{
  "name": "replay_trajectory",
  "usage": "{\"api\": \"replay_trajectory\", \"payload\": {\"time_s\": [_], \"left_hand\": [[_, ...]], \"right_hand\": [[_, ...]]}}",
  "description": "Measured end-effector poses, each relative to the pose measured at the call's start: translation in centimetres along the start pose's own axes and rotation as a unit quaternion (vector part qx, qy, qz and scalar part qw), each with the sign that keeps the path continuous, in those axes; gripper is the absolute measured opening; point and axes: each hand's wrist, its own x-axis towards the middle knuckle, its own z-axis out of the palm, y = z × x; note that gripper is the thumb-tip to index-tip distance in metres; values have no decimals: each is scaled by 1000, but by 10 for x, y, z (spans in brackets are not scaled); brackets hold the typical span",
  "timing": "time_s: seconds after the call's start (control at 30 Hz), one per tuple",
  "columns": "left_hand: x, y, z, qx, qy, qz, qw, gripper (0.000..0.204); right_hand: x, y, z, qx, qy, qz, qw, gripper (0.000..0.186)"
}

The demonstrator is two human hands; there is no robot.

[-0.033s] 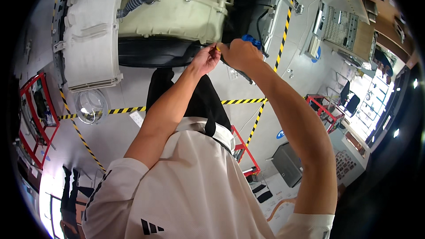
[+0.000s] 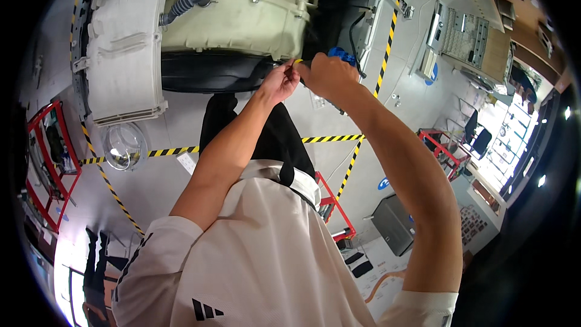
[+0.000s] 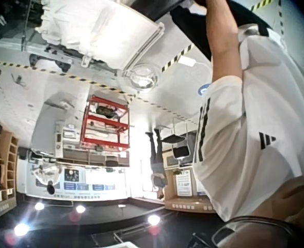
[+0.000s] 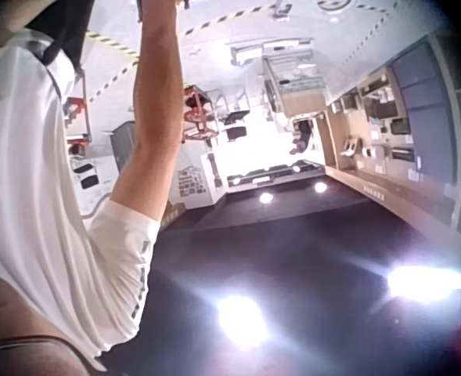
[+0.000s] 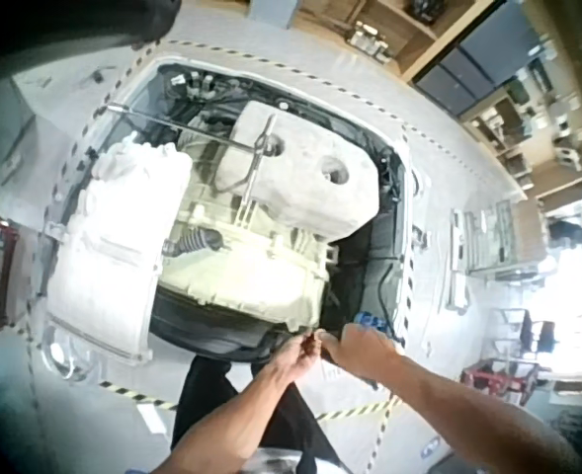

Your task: The person unscrews a component from the side of a washing machine tub using a screwdriver, then reaches inside the tub housing by hand.

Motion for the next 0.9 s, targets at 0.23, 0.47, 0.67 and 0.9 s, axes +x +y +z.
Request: {"api": "replay_trajectory", "payload": {"time_s": [0.23,0.47,0.67,0.9], "left_hand": [[-7,0,-3,10,-28,-14,999,17],[-6,3,5,15,-10,-21,1000,14],[-8,-3,-1,-3,-42,-30,999,12],[-7,-4,5,-9,-23,-46,999,13]], "right_hand": [[-5,12,32,-111,75,-168,977,28],[18,18,13,25,-1,-26,999,44],[-10,13,21,-214,55,-207,953,43],[7,20,7,364,-183,200,891,45]]}}
